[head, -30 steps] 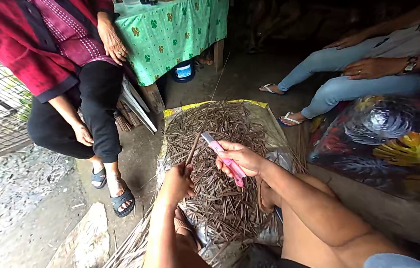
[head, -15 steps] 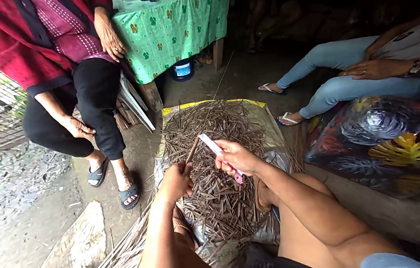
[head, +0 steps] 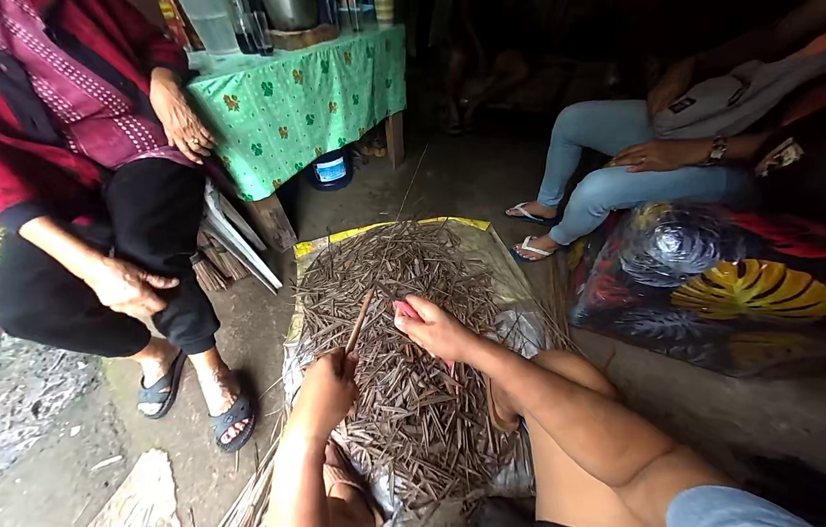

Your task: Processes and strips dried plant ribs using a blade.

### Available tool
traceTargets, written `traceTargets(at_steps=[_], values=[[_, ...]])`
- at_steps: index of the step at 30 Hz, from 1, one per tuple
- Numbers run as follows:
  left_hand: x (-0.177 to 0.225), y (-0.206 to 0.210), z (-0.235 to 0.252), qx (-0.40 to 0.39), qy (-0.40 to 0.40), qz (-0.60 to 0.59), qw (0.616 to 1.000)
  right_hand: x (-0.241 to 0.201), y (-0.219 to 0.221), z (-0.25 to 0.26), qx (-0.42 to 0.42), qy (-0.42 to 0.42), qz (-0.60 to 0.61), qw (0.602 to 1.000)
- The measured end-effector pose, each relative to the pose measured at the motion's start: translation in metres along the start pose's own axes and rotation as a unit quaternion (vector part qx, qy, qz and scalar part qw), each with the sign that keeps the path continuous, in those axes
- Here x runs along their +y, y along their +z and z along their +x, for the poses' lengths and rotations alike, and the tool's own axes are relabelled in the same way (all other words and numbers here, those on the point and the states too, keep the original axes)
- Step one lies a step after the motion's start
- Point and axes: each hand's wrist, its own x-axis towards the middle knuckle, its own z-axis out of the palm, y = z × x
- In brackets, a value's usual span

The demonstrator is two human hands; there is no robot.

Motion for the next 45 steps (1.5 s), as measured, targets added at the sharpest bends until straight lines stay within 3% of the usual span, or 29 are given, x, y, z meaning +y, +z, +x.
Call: traceTargets(at_steps=[2, 4, 7, 11, 14, 23, 27, 29, 31, 33, 35, 37, 41, 45], values=[[0.003, 0.001, -0.001, -0.010, -0.009, 0.002, 1.000, -0.002, 0.010, -0.002, -0.021, -0.029, -0.179, 0.983], [0.004, 0.003, 0.000, -0.019, -0.009, 0.006, 1.000, -0.008, 0.024, -0.007, -0.073, -0.031, -0.274, 0.958], [0.006, 0.005, 0.002, -0.031, -0.010, 0.000, 0.999, -0.014, 0.042, -0.012, -0.113, -0.029, -0.343, 0.932], [0.008, 0.006, 0.000, -0.035, -0.011, 0.007, 0.999, -0.007, 0.046, -0.006, -0.064, -0.062, -0.392, 0.916], [0.007, 0.008, -0.002, -0.026, 0.000, 0.018, 0.999, -0.001, 0.036, 0.008, -0.031, -0.036, -0.423, 0.905], [0.007, 0.014, 0.002, 0.000, 0.053, 0.048, 0.997, 0.000, 0.011, 0.032, 0.048, 0.033, -0.435, 0.899], [0.004, 0.014, -0.004, -0.022, 0.060, 0.069, 0.996, 0.001, -0.012, 0.042, 0.101, 0.131, -0.379, 0.910], [0.003, 0.012, -0.006, -0.018, 0.059, 0.072, 0.995, 0.002, -0.026, 0.042, 0.141, 0.133, -0.348, 0.917], [0.004, 0.011, -0.006, -0.014, 0.055, 0.076, 0.995, -0.001, -0.023, 0.031, 0.114, 0.078, -0.291, 0.947], [0.004, 0.011, -0.004, -0.016, 0.051, 0.080, 0.995, -0.004, -0.003, 0.014, 0.007, 0.023, -0.217, 0.976], [0.006, 0.012, -0.003, -0.015, 0.055, 0.076, 0.995, -0.008, 0.018, -0.002, -0.093, -0.023, -0.189, 0.977], [0.007, 0.011, -0.004, -0.013, 0.057, 0.059, 0.997, -0.010, 0.031, -0.011, -0.138, -0.057, -0.199, 0.969], [0.007, 0.008, -0.007, -0.033, 0.050, -0.001, 0.998, -0.007, 0.028, -0.010, -0.116, -0.066, -0.275, 0.952], [0.004, 0.007, -0.007, -0.040, 0.054, 0.018, 0.998, 0.000, 0.019, -0.002, -0.070, -0.051, -0.319, 0.944]])
